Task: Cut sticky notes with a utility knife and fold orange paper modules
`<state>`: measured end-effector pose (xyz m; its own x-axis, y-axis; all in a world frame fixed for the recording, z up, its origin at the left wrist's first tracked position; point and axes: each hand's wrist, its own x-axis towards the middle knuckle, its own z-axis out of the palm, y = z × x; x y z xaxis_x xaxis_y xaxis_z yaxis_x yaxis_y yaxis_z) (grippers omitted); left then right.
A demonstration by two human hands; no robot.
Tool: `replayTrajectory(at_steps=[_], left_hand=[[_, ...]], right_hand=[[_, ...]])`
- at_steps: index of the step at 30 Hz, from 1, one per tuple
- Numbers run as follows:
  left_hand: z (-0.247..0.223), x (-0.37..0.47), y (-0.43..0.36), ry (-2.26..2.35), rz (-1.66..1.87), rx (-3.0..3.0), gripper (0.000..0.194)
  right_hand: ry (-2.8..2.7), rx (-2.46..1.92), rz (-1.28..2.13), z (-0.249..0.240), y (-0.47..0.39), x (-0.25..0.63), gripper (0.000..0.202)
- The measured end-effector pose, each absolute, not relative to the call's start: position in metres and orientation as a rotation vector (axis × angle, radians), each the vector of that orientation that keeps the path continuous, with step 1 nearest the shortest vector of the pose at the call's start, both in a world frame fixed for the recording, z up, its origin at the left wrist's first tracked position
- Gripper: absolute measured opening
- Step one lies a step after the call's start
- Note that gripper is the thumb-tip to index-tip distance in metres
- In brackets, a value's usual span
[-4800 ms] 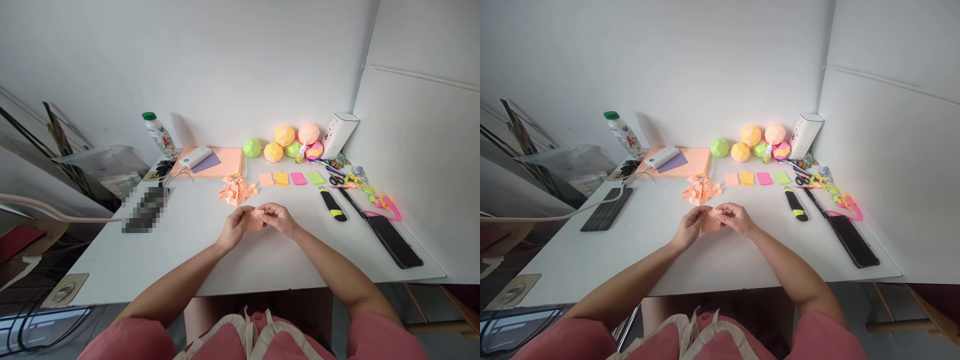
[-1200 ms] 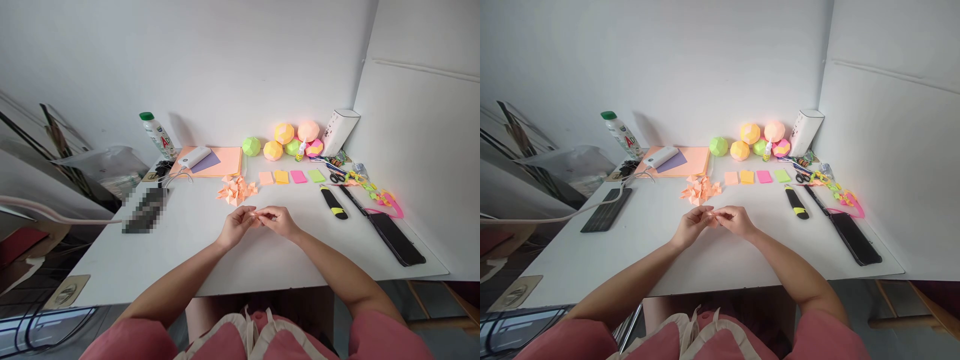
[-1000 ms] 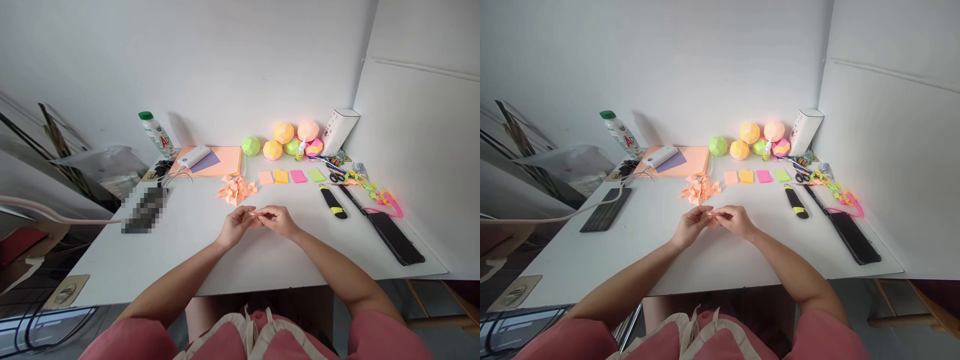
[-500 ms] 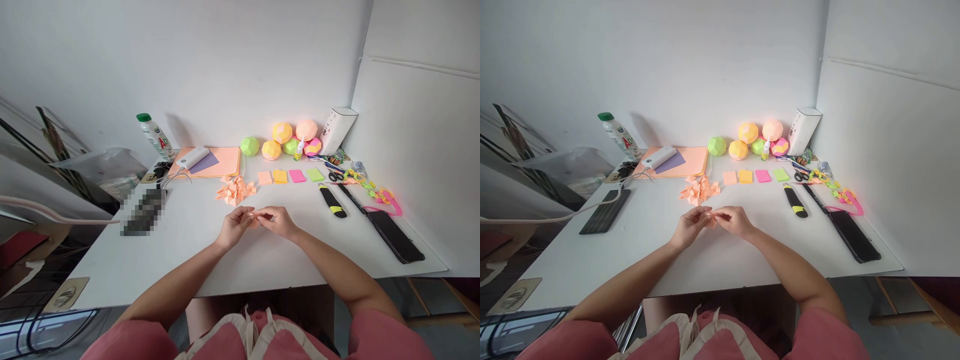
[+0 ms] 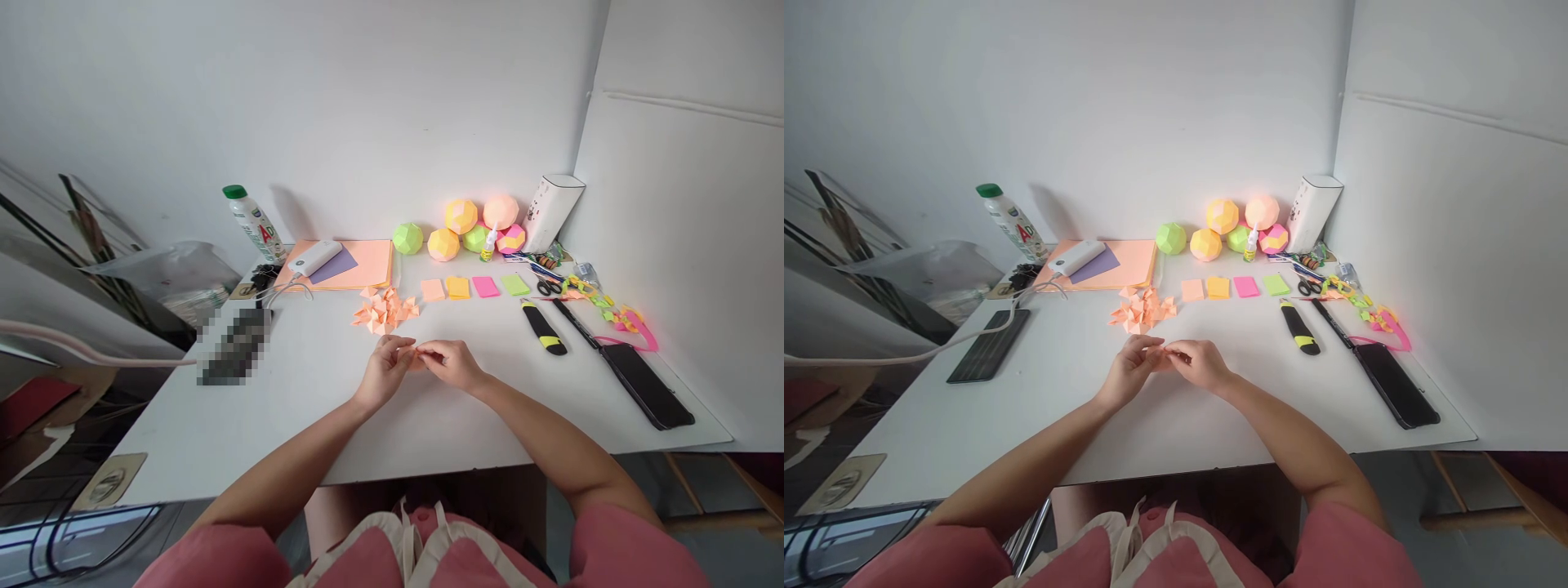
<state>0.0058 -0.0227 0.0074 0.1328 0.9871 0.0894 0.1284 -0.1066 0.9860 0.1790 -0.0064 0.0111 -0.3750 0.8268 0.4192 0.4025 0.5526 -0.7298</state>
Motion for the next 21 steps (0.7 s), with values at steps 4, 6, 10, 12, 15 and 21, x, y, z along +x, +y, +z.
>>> replayTrajectory(at_steps=[4,6,10,12,15,21], left_hand=[[0.01,0.006,-0.024,1.251,1.161,1.573,0.024],[0.013,0.006,-0.024,1.258,1.153,1.637,0.021],[0.018,0.007,-0.025,1.276,1.038,1.619,0.023],[0.019,0.008,-0.025,1.254,1.021,1.517,0.027],[0.019,0.009,-0.025,1.201,1.054,1.393,0.032],[0.014,0.007,-0.024,1.206,1.048,1.373,0.034]], right_hand=[[-1.983,-0.967,0.663,0.013,-0.006,0.179,0.019],[-1.98,-0.954,0.675,0.015,-0.006,0.179,0.019],[-1.967,-0.955,0.74,0.016,-0.006,0.179,0.017],[-1.949,-0.978,0.775,0.016,-0.007,0.179,0.015],[-1.939,-1.009,0.809,0.018,-0.007,0.179,0.014],[-1.96,-1.012,0.792,0.019,-0.006,0.18,0.014]])
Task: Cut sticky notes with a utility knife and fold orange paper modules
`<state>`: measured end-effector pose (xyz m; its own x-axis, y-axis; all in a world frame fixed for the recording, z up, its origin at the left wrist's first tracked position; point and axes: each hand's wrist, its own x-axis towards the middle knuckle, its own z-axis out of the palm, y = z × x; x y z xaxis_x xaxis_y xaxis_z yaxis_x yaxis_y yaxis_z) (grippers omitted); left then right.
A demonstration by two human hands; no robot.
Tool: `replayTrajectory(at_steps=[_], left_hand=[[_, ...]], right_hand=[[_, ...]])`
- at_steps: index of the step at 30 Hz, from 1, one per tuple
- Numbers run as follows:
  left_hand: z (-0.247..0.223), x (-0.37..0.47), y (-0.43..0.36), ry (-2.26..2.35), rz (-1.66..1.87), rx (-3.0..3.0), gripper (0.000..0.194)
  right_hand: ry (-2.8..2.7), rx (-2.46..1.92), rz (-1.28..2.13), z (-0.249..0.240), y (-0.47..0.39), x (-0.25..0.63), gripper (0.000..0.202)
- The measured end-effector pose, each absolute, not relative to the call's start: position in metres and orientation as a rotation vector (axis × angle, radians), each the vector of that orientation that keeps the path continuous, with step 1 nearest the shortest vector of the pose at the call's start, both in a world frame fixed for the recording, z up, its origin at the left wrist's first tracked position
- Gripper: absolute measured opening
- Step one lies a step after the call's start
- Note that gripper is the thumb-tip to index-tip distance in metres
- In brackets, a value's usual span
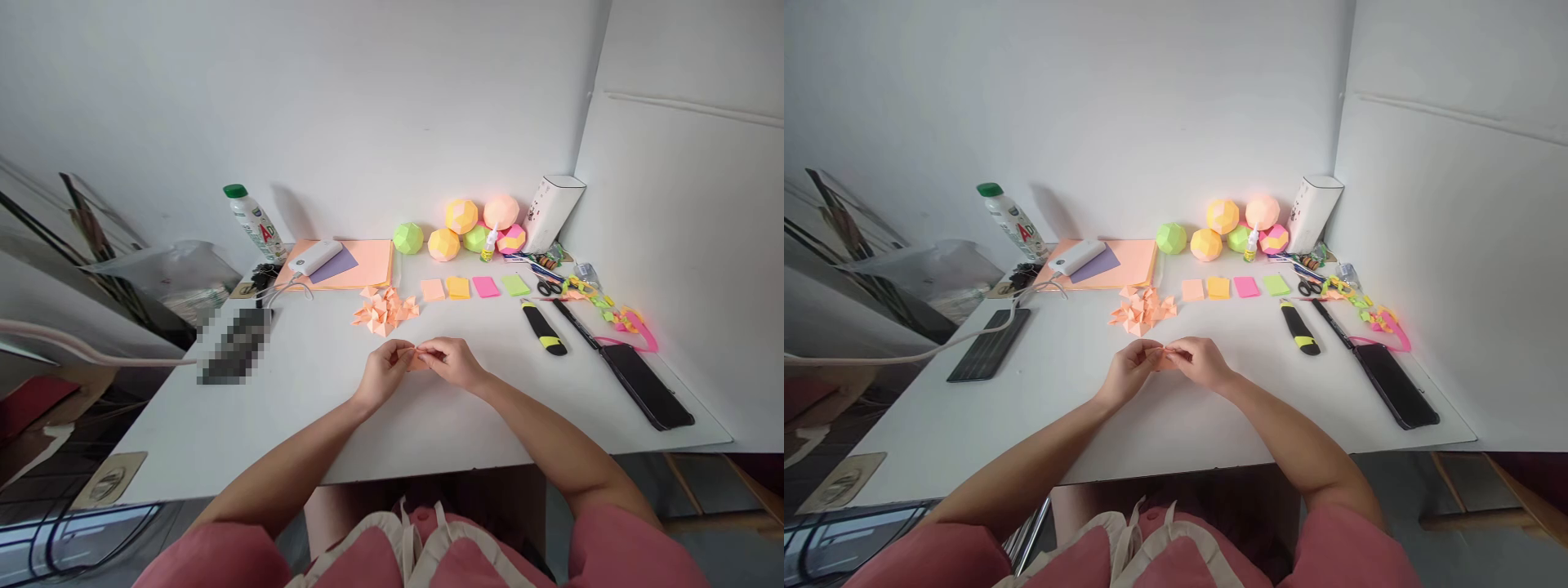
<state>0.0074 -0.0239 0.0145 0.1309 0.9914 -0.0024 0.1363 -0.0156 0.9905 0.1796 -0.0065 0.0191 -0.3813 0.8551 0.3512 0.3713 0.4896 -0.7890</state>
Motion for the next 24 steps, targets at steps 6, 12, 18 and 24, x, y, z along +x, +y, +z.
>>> replayTrajectory(at_steps=[6,12,18,24], left_hand=[[0.0148,0.0064,-0.0236,1.243,1.062,1.459,0.028],[0.0188,0.0076,-0.0254,1.209,1.08,1.44,0.027],[0.018,0.0073,-0.0253,1.156,1.074,1.327,0.03],[0.015,0.0064,-0.0247,1.098,1.073,1.262,0.029]], right_hand=[[-1.956,-1.01,0.795,0.0182,-0.0051,0.1793,0.014],[-1.917,-1.015,0.85,0.0185,-0.0052,0.1795,0.013],[-1.883,-1.015,0.896,0.0202,-0.0056,0.1791,0.012],[-1.843,-1.014,0.966,0.0221,-0.0065,0.1785,0.012]])
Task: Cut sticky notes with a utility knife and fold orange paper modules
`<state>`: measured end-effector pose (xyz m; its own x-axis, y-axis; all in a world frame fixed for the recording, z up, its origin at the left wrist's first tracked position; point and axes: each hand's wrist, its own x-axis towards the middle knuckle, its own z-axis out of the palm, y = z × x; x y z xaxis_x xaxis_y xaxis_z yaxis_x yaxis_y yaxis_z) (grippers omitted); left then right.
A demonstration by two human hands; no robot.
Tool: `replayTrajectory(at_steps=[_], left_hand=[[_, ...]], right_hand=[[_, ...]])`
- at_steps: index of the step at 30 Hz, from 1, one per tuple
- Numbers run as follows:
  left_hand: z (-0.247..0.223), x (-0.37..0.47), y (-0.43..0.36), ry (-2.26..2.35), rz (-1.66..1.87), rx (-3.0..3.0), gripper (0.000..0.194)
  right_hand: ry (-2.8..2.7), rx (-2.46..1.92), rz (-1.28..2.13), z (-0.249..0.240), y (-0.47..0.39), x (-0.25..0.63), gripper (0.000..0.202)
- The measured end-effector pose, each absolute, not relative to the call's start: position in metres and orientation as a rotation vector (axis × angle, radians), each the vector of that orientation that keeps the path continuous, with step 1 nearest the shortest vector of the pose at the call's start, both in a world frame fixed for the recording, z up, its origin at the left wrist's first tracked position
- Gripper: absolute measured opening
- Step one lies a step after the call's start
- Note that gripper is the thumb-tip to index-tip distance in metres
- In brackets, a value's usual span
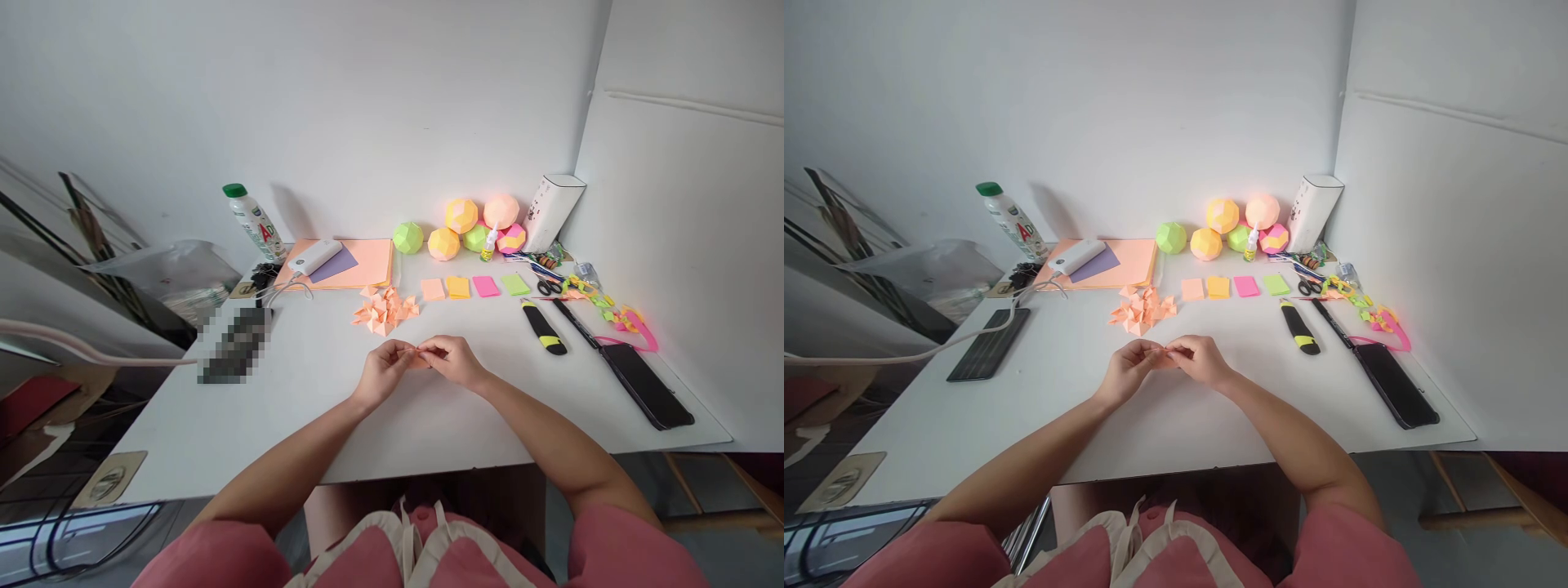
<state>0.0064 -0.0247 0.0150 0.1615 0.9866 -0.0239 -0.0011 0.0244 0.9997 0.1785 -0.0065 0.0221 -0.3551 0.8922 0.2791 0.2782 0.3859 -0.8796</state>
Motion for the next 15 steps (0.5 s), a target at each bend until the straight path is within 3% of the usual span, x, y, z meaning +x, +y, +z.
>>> replayTrajectory(at_steps=[8,15], left_hand=[[0.0198,0.0067,-0.027,1.06,1.06,1.278,0.029],[0.0169,0.0062,-0.0227,1.127,1.192,1.633,0.019]], right_hand=[[-1.815,-1.014,1.043,0.0246,-0.0075,0.1788,0.012],[-1.862,-1.025,0.971,0.0225,-0.0066,0.1778,0.009]])
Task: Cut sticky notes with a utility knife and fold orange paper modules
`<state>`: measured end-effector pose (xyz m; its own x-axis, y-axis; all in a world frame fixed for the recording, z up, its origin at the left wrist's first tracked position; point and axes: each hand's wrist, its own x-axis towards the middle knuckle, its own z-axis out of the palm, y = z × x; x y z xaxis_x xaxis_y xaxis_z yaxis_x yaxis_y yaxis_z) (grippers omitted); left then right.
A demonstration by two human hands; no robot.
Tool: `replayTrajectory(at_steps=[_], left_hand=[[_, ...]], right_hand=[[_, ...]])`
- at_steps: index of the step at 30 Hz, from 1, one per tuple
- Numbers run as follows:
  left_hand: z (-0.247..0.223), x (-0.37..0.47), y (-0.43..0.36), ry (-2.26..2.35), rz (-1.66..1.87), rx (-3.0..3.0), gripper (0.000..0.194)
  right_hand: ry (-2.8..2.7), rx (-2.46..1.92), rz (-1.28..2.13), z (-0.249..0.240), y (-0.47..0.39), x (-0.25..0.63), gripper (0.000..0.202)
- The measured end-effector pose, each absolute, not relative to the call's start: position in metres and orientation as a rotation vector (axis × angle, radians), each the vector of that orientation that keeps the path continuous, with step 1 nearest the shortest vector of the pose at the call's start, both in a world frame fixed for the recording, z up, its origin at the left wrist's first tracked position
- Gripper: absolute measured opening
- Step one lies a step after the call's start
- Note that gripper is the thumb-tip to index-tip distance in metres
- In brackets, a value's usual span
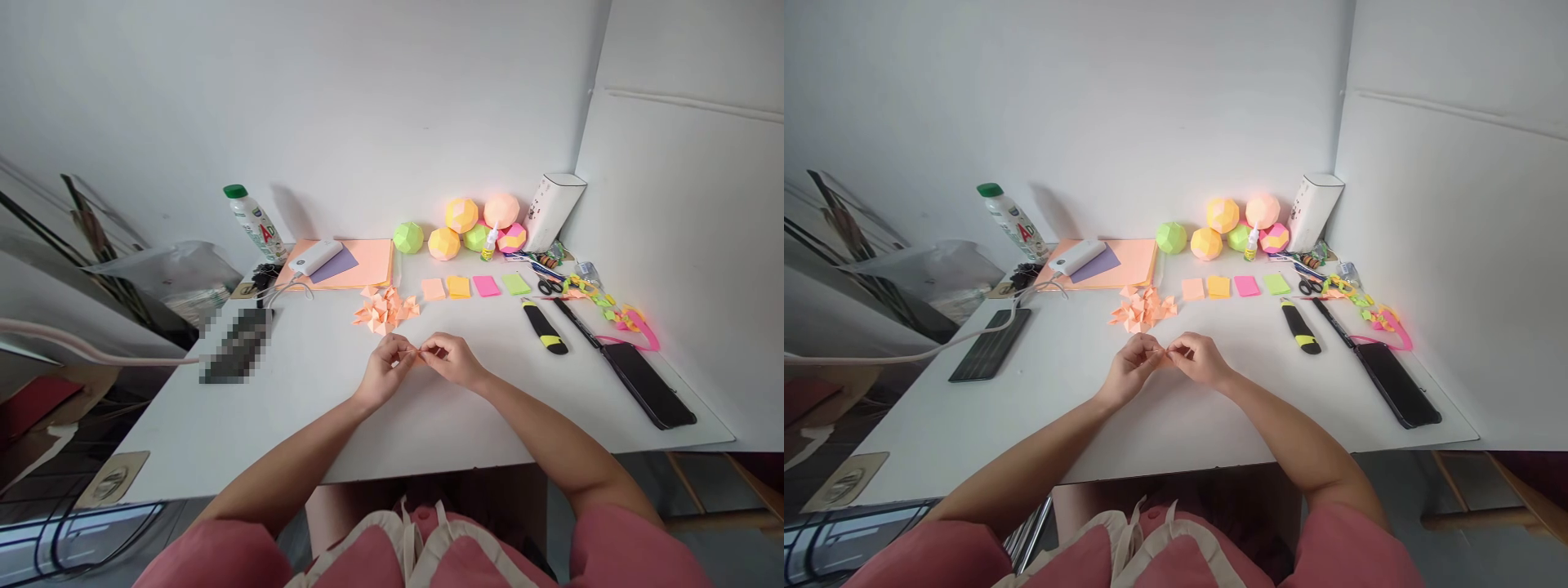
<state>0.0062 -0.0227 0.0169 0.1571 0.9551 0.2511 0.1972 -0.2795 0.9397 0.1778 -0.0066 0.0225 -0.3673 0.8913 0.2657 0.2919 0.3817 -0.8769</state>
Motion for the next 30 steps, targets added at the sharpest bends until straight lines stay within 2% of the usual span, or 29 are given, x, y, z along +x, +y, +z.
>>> replayTrajectory(at_steps=[4,16,30], left_hand=[[0.0204,0.007,-0.0244,1.201,1.131,1.737,0.013],[0.0231,0.0053,-0.0259,1.163,1.074,1.619,0.025],[0.0195,0.0069,-0.0289,1.151,0.926,1.49,0.029]], right_hand=[[-1.915,-0.985,0.937,0.0201,-0.0073,0.1774,0.007],[-2.003,-0.996,0.9,0.022,-0.0064,0.1796,0.008],[-2.042,-1.043,0.877,0.017,-0.0033,0.1821,0.014]])
